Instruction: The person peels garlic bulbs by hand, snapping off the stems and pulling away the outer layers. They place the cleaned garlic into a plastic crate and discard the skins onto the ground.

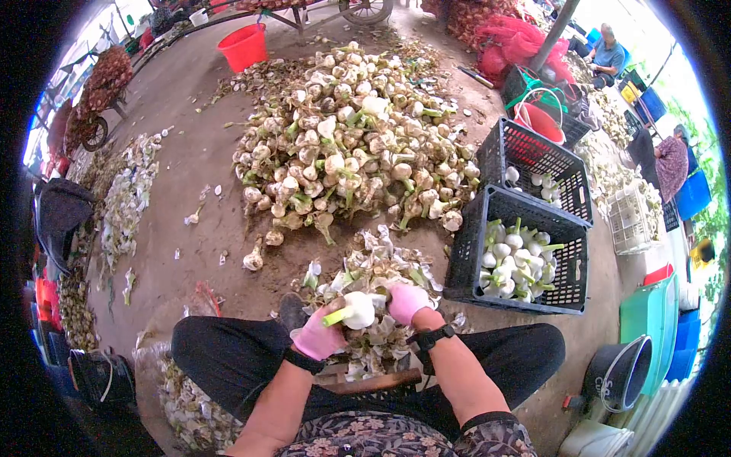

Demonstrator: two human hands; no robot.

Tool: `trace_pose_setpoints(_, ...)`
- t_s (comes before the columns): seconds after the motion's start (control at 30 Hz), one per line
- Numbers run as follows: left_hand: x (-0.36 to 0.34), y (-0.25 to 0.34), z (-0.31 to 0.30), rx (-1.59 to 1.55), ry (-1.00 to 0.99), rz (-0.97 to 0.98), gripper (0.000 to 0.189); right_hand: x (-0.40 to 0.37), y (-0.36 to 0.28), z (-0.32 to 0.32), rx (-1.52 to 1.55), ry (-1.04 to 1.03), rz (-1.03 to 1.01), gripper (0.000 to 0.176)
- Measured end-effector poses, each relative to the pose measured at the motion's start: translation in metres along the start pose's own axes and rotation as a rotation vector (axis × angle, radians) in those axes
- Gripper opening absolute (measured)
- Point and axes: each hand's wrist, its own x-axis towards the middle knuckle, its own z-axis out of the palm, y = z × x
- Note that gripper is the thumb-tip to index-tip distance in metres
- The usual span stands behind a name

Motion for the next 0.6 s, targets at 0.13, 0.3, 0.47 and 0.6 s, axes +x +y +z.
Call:
trace_pose_setpoints(0.13,-0.006,0.013,0.017,0.334,-0.031,0.319,0.038,-0.012,0.019,0.006,-0.105,-0.055,0.047,0.023)
trace_pose_setpoints(0.3,0.020,-0.003,0.001,0.306,0.248,0.407,0.042,-0.040,-0.050,-0.051,0.672,0.183,-0.291,0.056)
trace_pose_setpoints(0.47,0.033,-0.002,0.005,1.044,0.487,0.517,0.033,-0.029,-0.061,-0.028,0.526,0.279,-0.243,0.057)
trace_pose_setpoints(0.6,0.060,0.029,-0.010,1.049,0.799,0.628,0.032,-0.008,-0.008,-0.011,1.516,0.129,0.135,0.040)
